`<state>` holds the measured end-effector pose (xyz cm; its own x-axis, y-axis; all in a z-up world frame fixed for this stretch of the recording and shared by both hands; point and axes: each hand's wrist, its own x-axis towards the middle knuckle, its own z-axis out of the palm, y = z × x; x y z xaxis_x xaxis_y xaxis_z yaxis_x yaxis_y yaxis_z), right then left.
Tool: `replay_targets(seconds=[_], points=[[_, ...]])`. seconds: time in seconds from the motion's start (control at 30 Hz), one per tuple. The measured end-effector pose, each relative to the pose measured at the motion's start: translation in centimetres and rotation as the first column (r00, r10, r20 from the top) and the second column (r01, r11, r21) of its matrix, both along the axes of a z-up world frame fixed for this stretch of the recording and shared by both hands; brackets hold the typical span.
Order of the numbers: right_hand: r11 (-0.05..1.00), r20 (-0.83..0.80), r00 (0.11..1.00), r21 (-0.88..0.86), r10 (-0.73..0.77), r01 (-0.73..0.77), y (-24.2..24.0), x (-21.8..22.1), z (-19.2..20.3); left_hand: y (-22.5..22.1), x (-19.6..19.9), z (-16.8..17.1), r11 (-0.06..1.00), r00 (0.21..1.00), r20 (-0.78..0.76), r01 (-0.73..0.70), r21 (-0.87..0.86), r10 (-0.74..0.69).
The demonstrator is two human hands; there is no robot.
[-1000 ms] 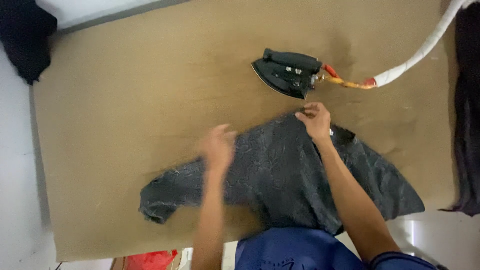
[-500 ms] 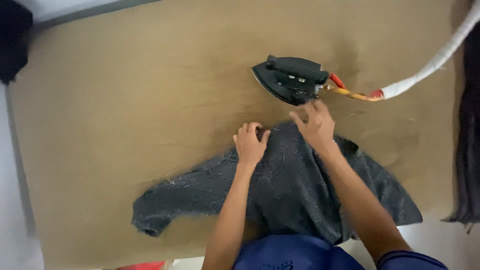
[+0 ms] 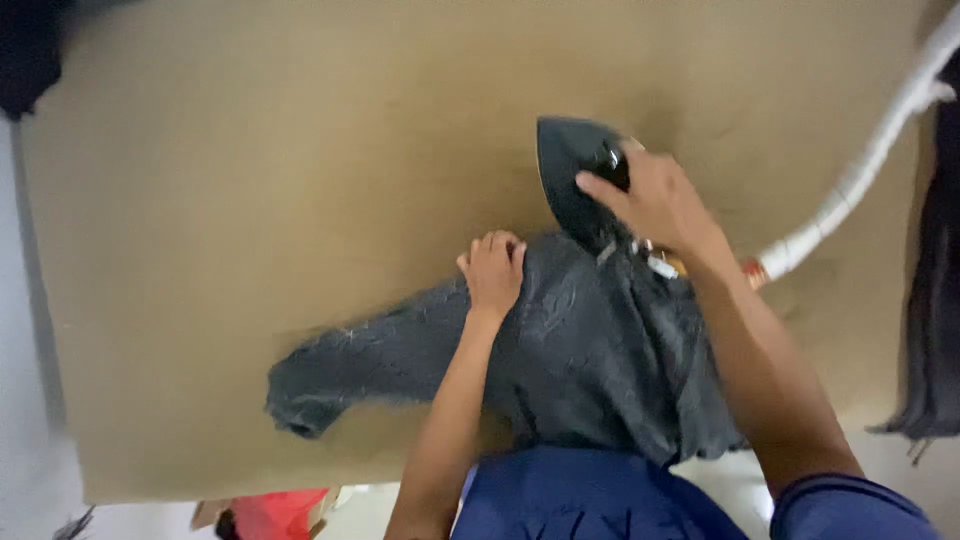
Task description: Ironing a grey patterned garment on a professional ironing table using a steam iron.
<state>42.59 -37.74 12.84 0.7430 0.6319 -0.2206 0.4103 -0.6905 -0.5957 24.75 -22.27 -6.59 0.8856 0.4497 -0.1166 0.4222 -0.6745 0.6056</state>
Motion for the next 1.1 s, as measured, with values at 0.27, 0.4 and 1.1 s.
replay_targets(seconds=[0.27, 0.4, 1.1], points=[[0.934, 0.05, 0.987, -0.318, -0.153, 0.161, -1.4, -7.2, -15.0, 1.3, 2.2, 0.8, 0.999, 0.997, -0.079, 0.019, -0.05, -0.023], [0.959, -0.029, 0.981, -0.22, -0.191, 0.18, 2.2, -2.6, -14.7, 1.4, -0.7, 4.0, 0.996, 0.993, -0.101, -0.067, -0.059, 0.061], [0.992, 0.749, 0.657, 0.128, -0.085, -0.017, 6.5, -7.6, -12.8, 16.7, -34.0, -3.5, 0.271, 0.245, 0.168, -0.951, -0.152, 0.955]])
